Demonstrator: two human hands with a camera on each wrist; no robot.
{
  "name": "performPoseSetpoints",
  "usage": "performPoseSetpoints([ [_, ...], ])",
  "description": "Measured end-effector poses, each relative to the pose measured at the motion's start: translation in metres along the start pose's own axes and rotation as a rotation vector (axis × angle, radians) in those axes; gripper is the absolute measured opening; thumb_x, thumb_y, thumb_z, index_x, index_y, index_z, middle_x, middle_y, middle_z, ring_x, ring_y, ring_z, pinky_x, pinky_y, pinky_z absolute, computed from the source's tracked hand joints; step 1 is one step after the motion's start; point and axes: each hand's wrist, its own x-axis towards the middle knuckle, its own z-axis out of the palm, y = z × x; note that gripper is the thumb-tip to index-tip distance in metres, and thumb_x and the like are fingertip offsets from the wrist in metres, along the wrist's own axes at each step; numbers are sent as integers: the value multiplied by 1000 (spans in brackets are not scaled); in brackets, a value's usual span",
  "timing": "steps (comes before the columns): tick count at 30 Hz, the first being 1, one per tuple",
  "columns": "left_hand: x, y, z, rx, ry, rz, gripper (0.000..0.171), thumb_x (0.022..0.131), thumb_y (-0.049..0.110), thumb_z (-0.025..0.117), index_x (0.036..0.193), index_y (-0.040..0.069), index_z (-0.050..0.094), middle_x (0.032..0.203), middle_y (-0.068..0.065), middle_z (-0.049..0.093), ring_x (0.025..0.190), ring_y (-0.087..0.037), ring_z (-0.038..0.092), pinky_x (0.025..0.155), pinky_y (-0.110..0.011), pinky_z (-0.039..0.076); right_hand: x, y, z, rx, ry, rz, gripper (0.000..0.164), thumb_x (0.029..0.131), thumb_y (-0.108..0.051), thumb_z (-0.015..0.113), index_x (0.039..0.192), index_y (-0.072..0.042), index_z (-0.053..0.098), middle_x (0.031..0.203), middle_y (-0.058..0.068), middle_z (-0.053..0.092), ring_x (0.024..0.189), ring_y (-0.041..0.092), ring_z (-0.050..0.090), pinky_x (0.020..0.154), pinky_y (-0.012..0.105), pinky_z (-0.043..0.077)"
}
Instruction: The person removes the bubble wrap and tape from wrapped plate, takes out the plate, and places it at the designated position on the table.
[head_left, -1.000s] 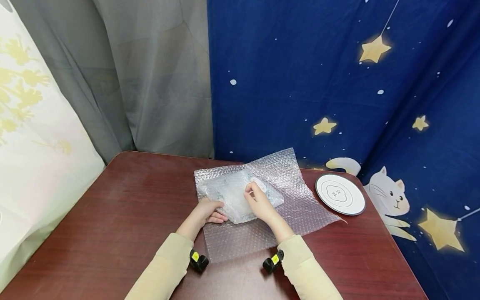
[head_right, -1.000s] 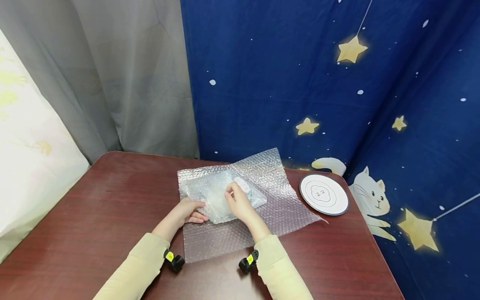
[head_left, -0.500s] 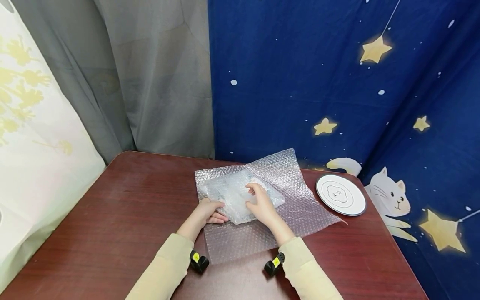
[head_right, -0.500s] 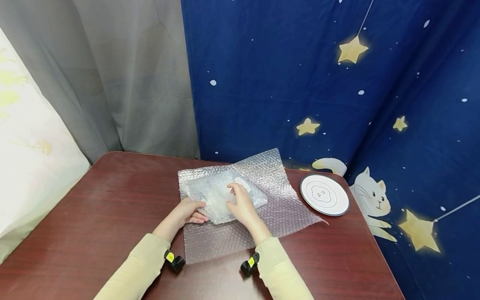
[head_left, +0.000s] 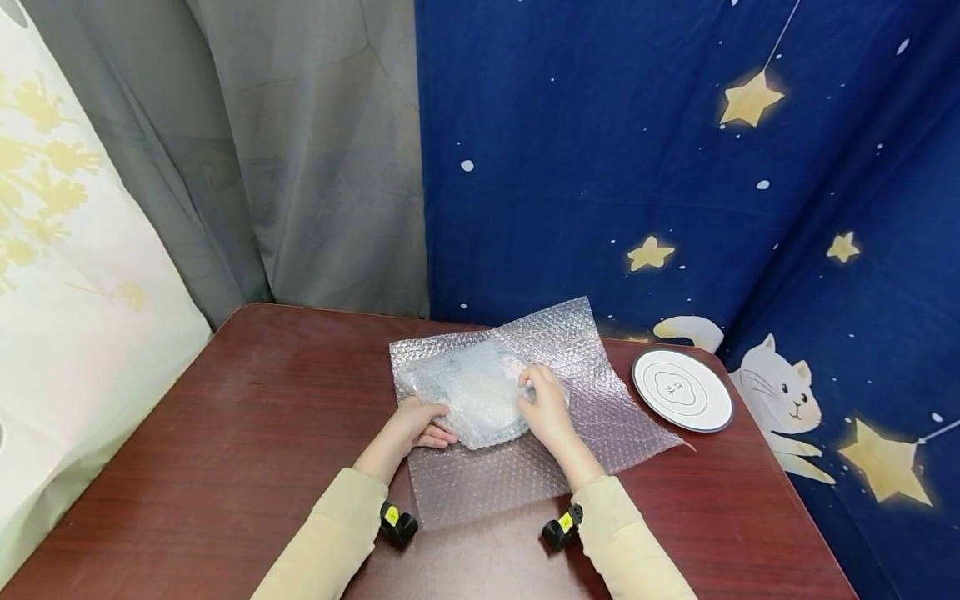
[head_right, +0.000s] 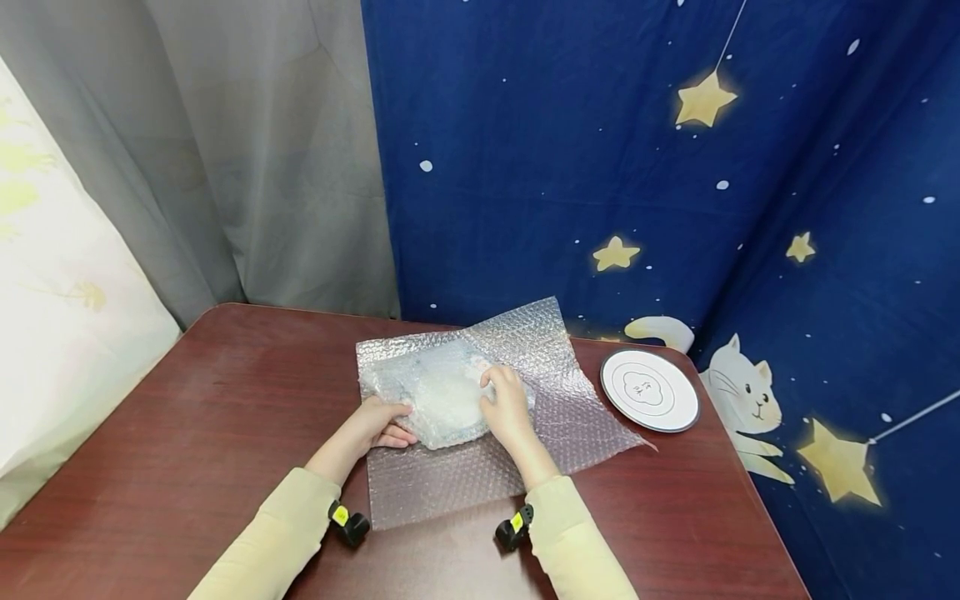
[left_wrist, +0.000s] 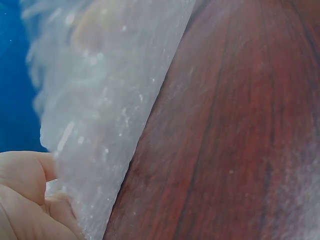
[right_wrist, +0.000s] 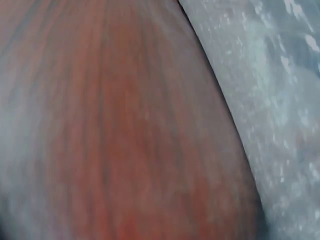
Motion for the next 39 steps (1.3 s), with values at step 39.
performPoseSetpoints([
  [39, -2, 0, 5, 37, 41, 22, 30, 92, 6, 53, 110, -13, 38, 69, -28, 65, 52, -24, 66, 50, -30, 55, -21, 27, -30, -180, -132, 30, 29, 88, -25, 67, 115, -19, 72, 148, 20, 36, 135, 46, 26, 103, 67, 12],
])
